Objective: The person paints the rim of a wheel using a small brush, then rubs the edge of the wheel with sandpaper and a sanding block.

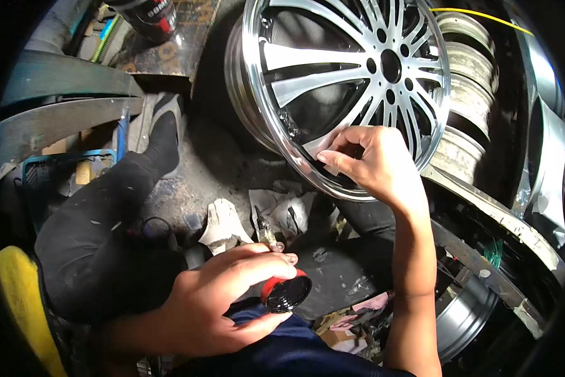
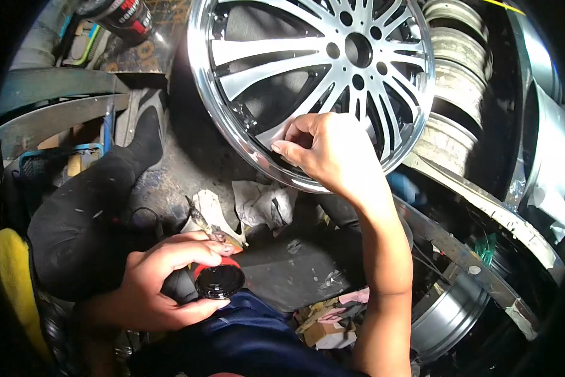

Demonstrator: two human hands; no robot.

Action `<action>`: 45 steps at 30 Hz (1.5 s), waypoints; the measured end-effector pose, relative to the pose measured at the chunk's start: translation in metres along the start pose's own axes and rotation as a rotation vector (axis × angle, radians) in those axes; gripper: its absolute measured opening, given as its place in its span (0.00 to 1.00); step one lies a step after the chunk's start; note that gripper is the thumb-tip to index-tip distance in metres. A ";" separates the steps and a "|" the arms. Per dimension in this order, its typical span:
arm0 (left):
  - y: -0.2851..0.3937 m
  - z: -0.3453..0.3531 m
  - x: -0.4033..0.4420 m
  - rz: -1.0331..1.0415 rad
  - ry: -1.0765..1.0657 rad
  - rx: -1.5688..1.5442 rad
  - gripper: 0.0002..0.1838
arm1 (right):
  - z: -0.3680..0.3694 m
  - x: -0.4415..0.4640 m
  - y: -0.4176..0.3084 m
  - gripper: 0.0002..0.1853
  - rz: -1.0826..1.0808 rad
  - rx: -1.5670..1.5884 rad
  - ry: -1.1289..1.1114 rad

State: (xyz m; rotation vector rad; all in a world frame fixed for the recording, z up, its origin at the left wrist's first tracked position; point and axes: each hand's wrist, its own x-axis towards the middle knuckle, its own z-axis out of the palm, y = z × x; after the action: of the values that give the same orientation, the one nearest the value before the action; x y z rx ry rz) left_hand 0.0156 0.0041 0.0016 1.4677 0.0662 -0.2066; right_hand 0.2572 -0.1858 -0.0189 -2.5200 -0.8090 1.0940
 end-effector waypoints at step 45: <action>-0.008 0.000 0.000 0.052 -0.007 0.040 0.30 | 0.014 -0.003 -0.001 0.14 0.072 0.003 0.095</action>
State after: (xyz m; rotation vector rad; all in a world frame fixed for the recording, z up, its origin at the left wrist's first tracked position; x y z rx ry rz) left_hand 0.0145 0.0031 -0.0058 1.5066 0.0187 -0.1714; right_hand 0.2452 -0.1866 -0.0260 -2.5948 -0.6961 0.9882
